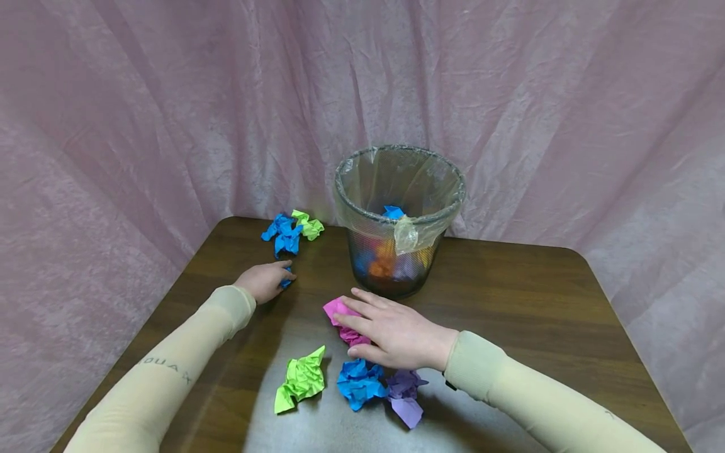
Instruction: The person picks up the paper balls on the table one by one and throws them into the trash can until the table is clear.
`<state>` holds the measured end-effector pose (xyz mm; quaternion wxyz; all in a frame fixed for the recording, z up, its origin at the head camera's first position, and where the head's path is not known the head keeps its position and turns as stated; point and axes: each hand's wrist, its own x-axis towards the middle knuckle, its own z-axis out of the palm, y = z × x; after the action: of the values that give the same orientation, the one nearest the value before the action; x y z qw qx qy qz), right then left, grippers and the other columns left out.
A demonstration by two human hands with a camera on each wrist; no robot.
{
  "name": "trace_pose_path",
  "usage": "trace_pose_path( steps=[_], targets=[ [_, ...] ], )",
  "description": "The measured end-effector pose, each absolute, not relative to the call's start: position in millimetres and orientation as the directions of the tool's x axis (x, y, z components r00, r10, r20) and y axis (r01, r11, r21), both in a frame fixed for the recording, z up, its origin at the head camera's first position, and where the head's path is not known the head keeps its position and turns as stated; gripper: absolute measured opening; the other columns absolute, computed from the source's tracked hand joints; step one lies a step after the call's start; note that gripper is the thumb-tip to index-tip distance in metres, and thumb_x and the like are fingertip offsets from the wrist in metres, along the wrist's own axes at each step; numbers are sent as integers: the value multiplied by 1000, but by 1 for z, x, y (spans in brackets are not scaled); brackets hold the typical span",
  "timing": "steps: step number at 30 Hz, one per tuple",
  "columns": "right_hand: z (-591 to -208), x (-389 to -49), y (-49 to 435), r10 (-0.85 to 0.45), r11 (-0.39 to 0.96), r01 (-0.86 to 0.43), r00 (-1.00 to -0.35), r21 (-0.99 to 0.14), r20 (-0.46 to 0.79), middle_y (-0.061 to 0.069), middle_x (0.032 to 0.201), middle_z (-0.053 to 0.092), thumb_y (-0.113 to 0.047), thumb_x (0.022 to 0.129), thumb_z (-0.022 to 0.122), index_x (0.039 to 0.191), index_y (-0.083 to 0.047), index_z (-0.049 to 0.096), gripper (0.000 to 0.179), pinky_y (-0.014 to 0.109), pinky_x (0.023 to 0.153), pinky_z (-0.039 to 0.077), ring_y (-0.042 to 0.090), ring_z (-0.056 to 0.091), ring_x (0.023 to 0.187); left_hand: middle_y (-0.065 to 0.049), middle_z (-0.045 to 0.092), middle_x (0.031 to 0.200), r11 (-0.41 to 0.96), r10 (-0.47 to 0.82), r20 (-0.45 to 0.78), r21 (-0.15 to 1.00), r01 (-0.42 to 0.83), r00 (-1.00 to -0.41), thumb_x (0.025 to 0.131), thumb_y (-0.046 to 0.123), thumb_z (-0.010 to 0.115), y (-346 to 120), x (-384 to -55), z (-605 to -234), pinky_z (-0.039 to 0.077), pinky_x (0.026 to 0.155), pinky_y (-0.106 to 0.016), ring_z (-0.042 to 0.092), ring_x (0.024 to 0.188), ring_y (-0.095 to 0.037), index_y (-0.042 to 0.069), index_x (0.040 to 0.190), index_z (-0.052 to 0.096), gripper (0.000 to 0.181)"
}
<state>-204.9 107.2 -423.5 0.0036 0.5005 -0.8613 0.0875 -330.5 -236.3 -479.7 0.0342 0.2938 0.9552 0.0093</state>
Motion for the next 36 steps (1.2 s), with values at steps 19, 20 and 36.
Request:
trace_pose_path(
  steps=[19,20,36],
  targets=[
    [-432,-204,102,-851,502,-847,-520,-174,75,8,165,33,-58,106,43,157,-20,44,64,43,123,21,30,17,155,-8,76,95,842,538,49,29,539,-842,87,-6,67,-236,-328,-484,58,78,-48,72,88,-31,10,100,81,25],
    [-432,-204,102,-851,502,-847,-520,-176,73,8,165,33,-58,106,43,157,-20,44,65,42,123,21,29,17,155,-7,76,93,843,534,58,32,537,-843,87,-6,67,-236,-328,-485,58,77,-48,72,87,-31,11,98,80,24],
    [-433,-203,101,-841,524,-830,-539,-193,36,6,165,33,-59,105,43,160,-23,39,66,41,124,19,25,13,156,-9,77,99,907,415,85,36,419,-906,89,-3,65,-234,-319,-486,58,62,-51,73,86,-31,19,104,82,32]
  ],
)
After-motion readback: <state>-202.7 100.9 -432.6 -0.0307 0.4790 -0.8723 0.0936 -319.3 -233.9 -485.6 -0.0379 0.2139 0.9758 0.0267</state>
